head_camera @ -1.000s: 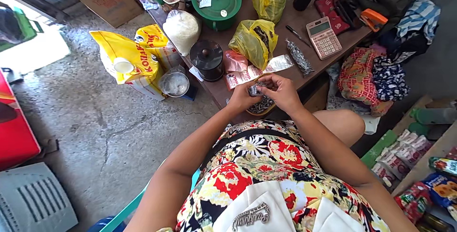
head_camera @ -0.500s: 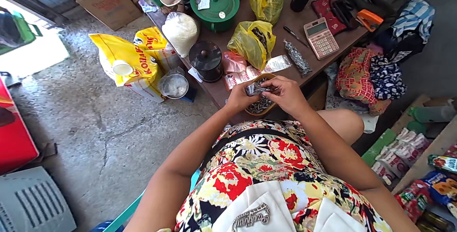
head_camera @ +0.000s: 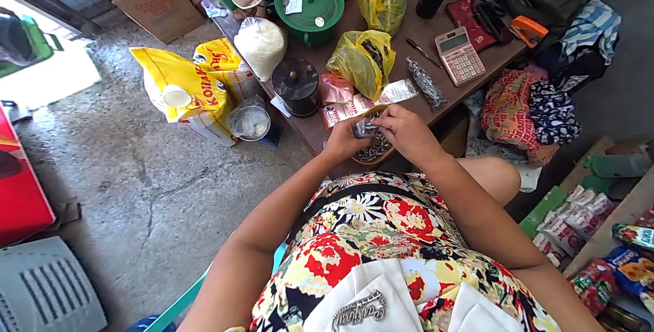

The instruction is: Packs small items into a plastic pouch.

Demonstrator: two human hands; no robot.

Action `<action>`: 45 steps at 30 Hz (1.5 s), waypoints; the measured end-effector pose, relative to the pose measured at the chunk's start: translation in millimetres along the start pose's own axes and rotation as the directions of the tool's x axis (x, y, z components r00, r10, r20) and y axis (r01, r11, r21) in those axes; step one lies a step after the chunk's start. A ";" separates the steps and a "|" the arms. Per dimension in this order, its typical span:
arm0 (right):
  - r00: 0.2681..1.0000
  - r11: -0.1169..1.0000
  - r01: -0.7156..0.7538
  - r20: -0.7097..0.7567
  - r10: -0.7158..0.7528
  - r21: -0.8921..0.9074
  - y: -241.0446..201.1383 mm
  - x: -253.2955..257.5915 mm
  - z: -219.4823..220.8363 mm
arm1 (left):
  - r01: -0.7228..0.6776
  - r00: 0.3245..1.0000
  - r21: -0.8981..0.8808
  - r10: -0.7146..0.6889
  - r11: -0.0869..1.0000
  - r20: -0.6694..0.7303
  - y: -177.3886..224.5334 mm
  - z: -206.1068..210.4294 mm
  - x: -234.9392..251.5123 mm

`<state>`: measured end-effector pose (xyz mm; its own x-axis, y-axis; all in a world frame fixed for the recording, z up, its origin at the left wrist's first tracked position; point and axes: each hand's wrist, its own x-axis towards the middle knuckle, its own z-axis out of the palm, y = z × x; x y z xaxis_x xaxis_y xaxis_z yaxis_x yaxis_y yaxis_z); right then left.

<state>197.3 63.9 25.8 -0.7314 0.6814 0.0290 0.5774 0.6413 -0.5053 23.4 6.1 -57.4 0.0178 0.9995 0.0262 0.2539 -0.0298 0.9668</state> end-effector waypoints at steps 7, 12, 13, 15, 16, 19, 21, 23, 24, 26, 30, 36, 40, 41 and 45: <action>0.997 0.991 0.083 0.000 -0.083 -0.109 -3.4 1.1 -1.6 | -0.013 1.000 -0.001 0.013 1.000 -0.001 -3.4 1.2 0.6; 0.985 0.974 0.171 0.024 -0.169 -0.150 -8.7 2.7 -2.5 | -0.030 1.000 0.010 0.030 1.000 0.000 -4.8 1.3 1.5; 0.983 0.973 0.184 0.034 -0.181 -0.140 -7.5 3.8 -2.1 | -0.035 0.999 0.020 0.035 0.999 0.002 -5.0 1.7 2.0; 0.979 0.974 0.201 0.056 -0.196 -0.108 -6.1 6.1 -2.1 | -0.044 0.999 0.034 0.044 0.998 0.008 -4.3 2.4 2.7; 0.978 0.974 0.204 0.064 -0.199 -0.093 -6.0 6.7 -2.0 | -0.049 0.999 0.039 0.048 0.998 0.009 -4.4 2.8 2.7; 0.982 0.984 0.176 0.075 -0.173 -0.033 -7.4 8.0 -1.8 | -0.038 0.999 0.046 0.037 0.998 0.016 -4.6 2.6 2.5; 0.987 0.990 0.142 0.071 -0.143 0.016 -9.2 8.9 -0.5 | -0.041 0.999 0.038 0.040 0.998 0.011 -5.3 3.1 2.8; 0.987 0.988 0.154 0.035 -0.155 0.017 -10.9 8.2 3.6 | -0.058 0.998 0.030 0.058 0.998 0.005 -4.8 3.2 2.8; 0.986 0.986 0.167 0.012 -0.167 -0.005 -11.6 8.0 6.1 | -0.073 0.997 0.027 0.073 0.997 -0.003 -4.6 3.3 2.7; 0.982 0.981 0.189 -0.019 -0.190 -0.040 -12.0 8.3 10.1 | -0.104 0.994 0.031 0.105 0.994 -0.019 -4.6 3.8 2.5; 0.987 0.982 0.156 -0.050 -0.151 0.104 -4.7 9.2 5.2 | -0.096 0.995 0.043 0.096 0.994 -0.015 -2.1 1.1 1.8; 0.998 0.964 -0.055 -0.024 0.063 0.260 13.1 -0.4 -7.0 | -0.090 0.996 0.013 0.090 0.996 -0.013 -3.0 -3.6 -1.6; 0.998 0.952 -0.050 0.044 0.039 0.302 11.6 -3.1 5.1 | -0.102 0.994 0.014 0.103 0.995 -0.023 -4.3 -1.6 0.0; 1.000 0.955 -0.027 0.021 0.022 0.297 9.7 -2.9 7.2 | -0.093 0.995 0.015 0.094 0.996 -0.021 -4.3 -1.7 -0.1; 0.997 0.972 0.070 0.017 -0.076 0.224 8.3 -3.7 10.5 | -0.087 0.996 0.001 0.087 0.996 -0.015 -4.8 -3.1 -0.3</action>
<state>200.9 63.0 12.4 -0.7793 0.6245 0.0525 0.4285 0.5921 -0.6825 19.2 6.0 -61.3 0.0248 0.9932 0.1139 0.2525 -0.1165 0.9606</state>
